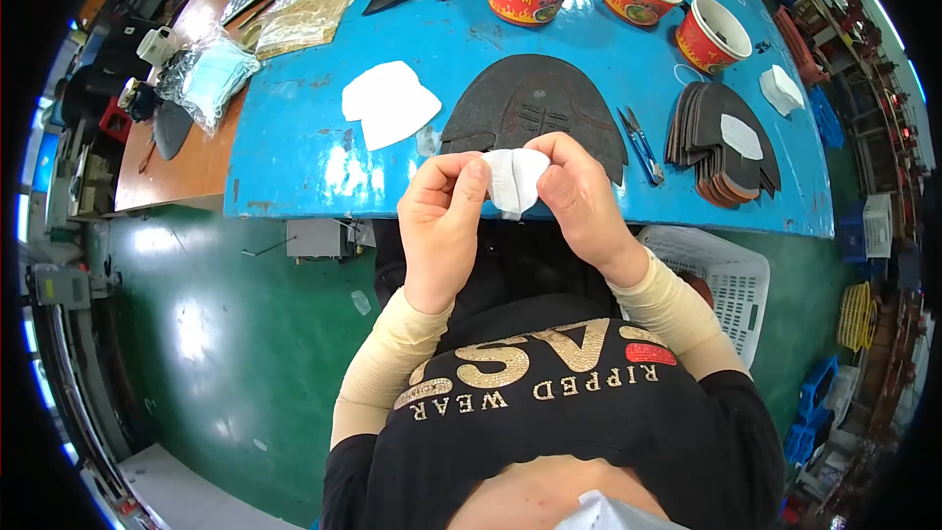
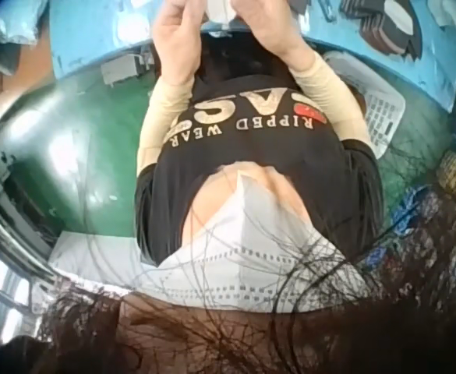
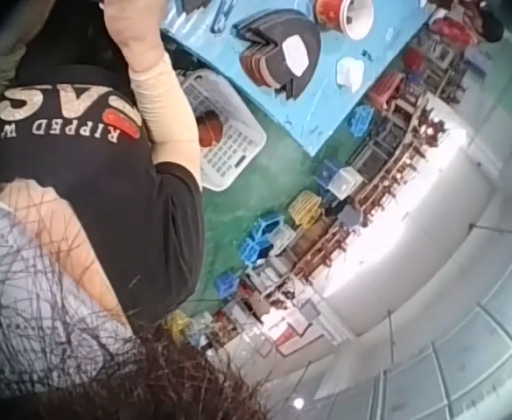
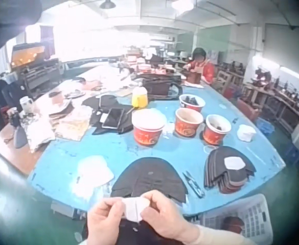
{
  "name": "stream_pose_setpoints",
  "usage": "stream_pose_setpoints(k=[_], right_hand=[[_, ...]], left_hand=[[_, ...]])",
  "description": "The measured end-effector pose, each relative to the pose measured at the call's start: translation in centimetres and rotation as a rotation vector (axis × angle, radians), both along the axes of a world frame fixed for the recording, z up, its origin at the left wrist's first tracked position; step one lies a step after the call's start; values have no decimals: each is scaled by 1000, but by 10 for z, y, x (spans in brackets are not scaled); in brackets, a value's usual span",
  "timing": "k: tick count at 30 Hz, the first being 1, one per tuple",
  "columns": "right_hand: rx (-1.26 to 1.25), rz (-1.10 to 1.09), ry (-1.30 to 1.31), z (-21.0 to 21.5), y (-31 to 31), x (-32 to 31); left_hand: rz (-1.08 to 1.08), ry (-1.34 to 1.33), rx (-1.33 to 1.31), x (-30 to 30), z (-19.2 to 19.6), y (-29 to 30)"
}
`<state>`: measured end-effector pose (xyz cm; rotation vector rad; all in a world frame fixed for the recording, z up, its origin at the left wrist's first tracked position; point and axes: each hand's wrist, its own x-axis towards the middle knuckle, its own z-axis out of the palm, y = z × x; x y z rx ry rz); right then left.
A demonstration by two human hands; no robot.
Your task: The person peels adhesive pads by hand and sticks them onto shoe upper components.
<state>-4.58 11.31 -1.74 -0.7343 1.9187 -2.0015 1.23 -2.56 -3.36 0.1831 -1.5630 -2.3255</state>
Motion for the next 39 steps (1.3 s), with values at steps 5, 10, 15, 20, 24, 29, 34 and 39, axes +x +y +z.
stream_pose_setpoints(k=[5, 10, 15, 20, 24, 29, 34, 39], right_hand=[[35, -8, -179, -3, -4, -1], [-162, -52, -377, -7, 30, -24], [-517, -307, -221, 19, 66, -52], [-129, -40, -36, 23, 63, -40], [131, -12, 109, 28, 42, -3], [16, -147, 154, -1, 33, -1], [157, 82, -292, 37, 49, -29], [217, 100, -256, 39, 54, -56]], left_hand=[[62, 45, 20, 1, -2, -1], [50, 95, 253, 6, 8, -21], [-31, 47, 363, 12, 19, -30], [-124, 27, 349, 7, 40, -14], [-156, 34, 349, -5, 45, 1], [-170, 19, 397, -7, 35, 15], [1, 241, -2, -12, 35, 25], [-132, 73, -798, -44, 33, 2]])
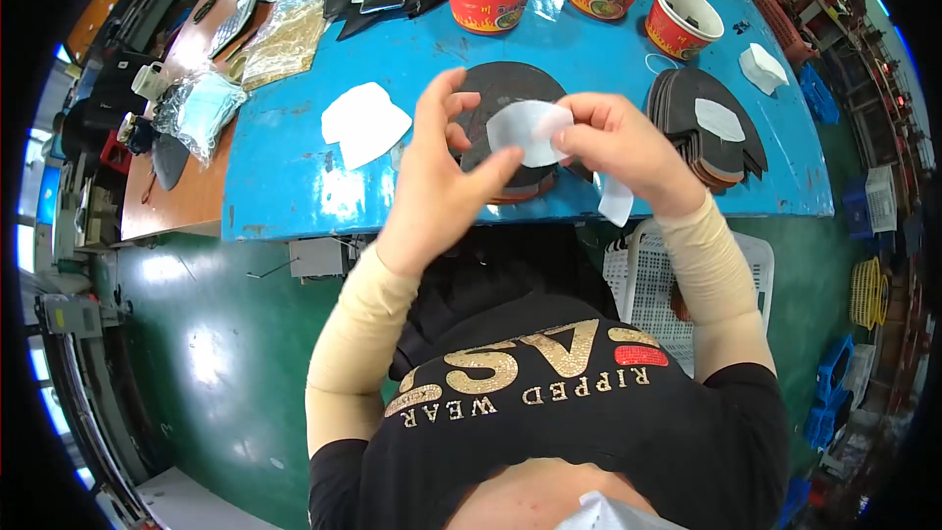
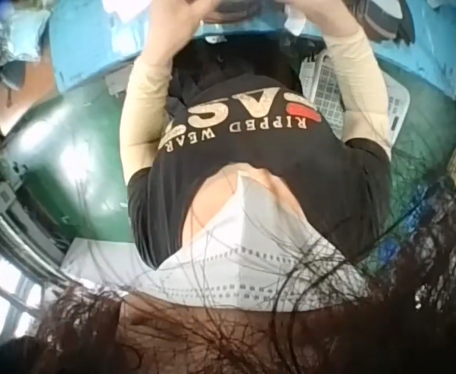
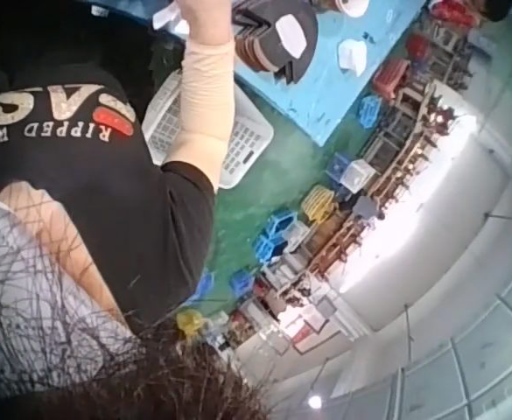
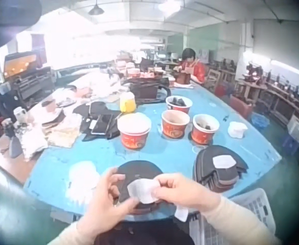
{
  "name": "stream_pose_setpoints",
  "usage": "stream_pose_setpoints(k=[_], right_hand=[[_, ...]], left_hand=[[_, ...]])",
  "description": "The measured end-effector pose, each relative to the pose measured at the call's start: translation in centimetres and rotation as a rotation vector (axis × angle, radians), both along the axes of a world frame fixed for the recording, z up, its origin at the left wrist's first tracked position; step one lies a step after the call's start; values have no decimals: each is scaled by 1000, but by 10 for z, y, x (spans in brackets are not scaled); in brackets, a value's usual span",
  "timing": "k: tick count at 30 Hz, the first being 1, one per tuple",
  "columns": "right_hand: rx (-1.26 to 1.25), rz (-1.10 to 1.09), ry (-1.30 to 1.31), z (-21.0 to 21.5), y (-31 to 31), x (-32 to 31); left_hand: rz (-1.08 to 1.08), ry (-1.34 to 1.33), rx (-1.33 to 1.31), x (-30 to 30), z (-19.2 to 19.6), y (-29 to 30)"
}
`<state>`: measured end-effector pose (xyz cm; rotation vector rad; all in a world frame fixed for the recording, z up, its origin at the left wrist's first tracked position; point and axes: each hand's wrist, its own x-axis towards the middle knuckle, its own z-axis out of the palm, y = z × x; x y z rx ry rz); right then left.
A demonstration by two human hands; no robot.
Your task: The person peels adhesive pads by hand and sticks them onto shoe upper components.
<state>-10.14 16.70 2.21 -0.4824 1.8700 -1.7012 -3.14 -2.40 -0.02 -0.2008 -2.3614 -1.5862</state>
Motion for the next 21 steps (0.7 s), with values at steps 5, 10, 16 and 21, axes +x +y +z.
stream_pose_setpoints(k=[5, 10, 16, 21], right_hand=[[35, 92, 65, 14, -5, -17], [105, -72, 214, -15, -12, -25], [350, -182, 408, -42, -16, -16], [463, -206, 544, -48, -17, -14]], left_hand=[[-27, -211, 170, -28, 5, -14], [-26, -41, -65, -52, -4, -25], [24, 34, -408, -60, -29, -29], [78, 183, -609, -62, -38, -26]])
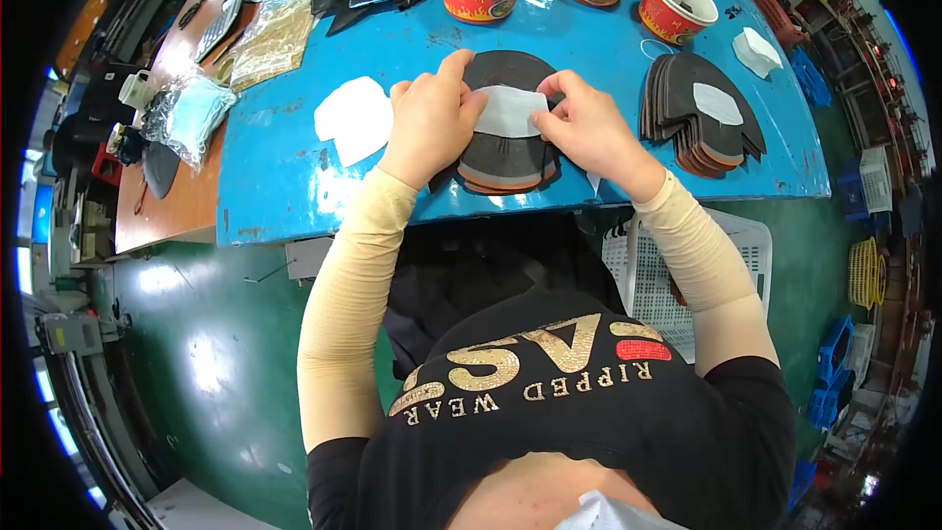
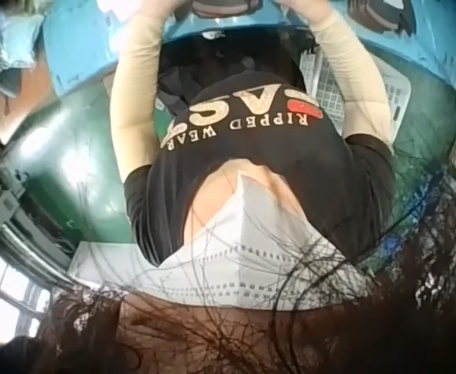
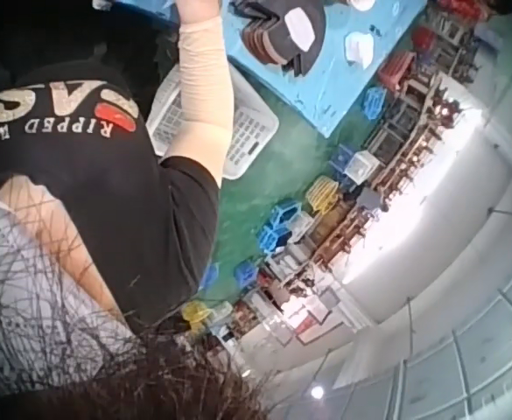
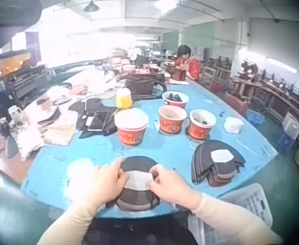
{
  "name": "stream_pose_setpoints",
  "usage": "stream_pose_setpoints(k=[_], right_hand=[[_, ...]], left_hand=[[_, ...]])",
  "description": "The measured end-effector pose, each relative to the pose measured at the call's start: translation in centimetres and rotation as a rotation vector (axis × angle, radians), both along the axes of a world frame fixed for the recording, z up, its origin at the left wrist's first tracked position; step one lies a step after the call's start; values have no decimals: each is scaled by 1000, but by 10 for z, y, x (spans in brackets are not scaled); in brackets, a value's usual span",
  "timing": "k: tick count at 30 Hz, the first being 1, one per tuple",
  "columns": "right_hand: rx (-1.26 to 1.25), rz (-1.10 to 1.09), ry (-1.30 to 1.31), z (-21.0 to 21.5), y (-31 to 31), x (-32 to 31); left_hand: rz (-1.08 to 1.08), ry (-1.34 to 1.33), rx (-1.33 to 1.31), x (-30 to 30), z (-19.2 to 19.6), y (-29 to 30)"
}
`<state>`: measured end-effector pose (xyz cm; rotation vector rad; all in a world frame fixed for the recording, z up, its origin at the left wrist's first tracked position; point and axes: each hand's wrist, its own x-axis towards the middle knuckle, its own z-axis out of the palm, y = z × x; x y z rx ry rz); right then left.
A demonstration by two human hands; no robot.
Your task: The person peels adhesive pads by hand and sticks them onto shoe upper components.
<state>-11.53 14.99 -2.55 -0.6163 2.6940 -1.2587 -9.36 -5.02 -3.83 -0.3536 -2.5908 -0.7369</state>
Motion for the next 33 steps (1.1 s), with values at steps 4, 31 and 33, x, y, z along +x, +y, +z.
stream_pose_setpoints(k=[4, 31, 33], right_hand=[[-257, 11, -190, 9, 0, -1], [195, 83, 723, 21, 13, 37], [357, 161, 698, 16, 2, 49]], left_hand=[[-29, -88, 181, -1, 9, -2], [-99, 231, -154, 26, 11, 4], [-279, 39, -319, 37, 14, 12]])
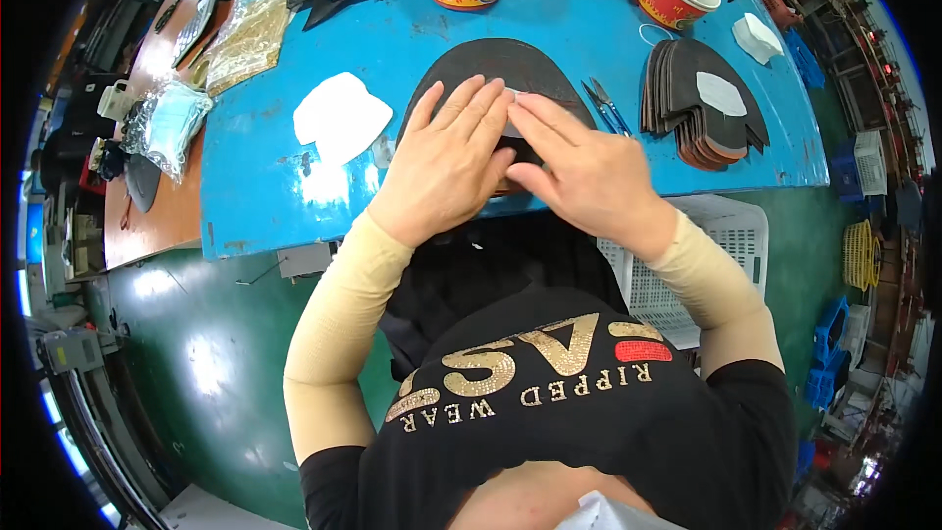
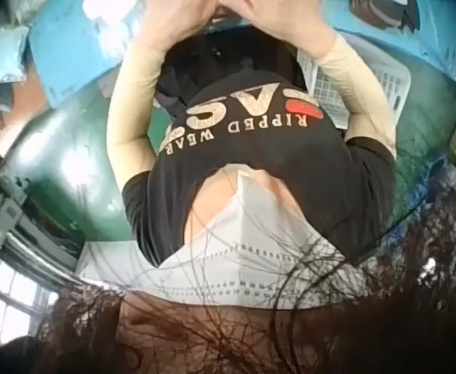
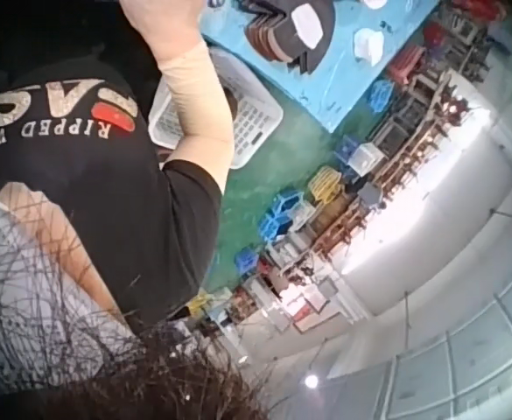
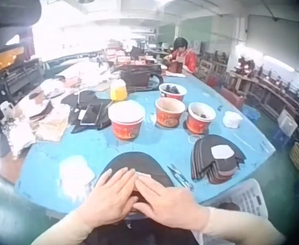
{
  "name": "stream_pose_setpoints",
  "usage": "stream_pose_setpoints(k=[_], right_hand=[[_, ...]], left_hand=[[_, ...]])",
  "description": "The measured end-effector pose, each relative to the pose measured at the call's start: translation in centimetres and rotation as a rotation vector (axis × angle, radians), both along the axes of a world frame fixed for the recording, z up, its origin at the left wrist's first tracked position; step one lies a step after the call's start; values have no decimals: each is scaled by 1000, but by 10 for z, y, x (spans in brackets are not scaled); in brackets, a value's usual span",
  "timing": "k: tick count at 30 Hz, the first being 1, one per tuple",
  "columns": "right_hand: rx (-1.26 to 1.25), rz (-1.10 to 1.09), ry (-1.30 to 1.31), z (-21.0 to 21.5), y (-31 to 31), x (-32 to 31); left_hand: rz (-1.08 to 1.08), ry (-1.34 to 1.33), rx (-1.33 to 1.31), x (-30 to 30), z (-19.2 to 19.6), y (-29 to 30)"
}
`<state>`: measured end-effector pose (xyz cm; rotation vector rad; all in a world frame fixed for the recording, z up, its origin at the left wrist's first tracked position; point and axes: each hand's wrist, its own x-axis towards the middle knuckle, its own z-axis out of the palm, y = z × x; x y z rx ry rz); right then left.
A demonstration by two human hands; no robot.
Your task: The person peels adhesive pads by hand and sticks them onto shoe upper components.
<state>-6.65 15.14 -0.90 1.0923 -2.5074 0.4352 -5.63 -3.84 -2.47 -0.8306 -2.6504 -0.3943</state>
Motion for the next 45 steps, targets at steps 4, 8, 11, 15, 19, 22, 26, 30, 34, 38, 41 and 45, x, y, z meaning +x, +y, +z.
stream_pose_setpoints(k=[4, 8, 11, 15, 19, 22, 26, 30, 34, 38, 41, 45], right_hand=[[176, -43, -61, -19, 9, -2], [166, -65, -90, -14, 17, -1], [116, -103, -82, -15, 11, 7], [169, -54, -92, -18, -1, 12], [139, -78, -123, -16, 32, 8], [-119, -240, 41, -15, 41, -4], [-199, -329, -27, -24, 27, -13], [-169, -389, -28, -38, 19, -15], [-410, -314, -176, -36, 13, -10], [-486, -333, -185, -36, 18, -15], [-352, -401, -150, -44, 30, -19], [-418, -372, -183, -41, 30, -17]], left_hand=[[55, -98, -129, -1, -13, -18], [128, -126, -257, 4, -4, -42], [73, -85, -215, 8, 1, -33], [20, -112, -172, 9, -11, -25], [87, -127, -222, 18, -7, -35], [159, -113, -182, 29, -8, -37], [389, -30, -78, 44, -23, -33], [485, 27, 21, 48, -41, -24], [492, 79, 120, 54, -43, -12], [541, 109, 129, 58, -44, -6], [567, 124, 120, 59, -42, -2], [541, 154, 122, 56, -24, 6]])
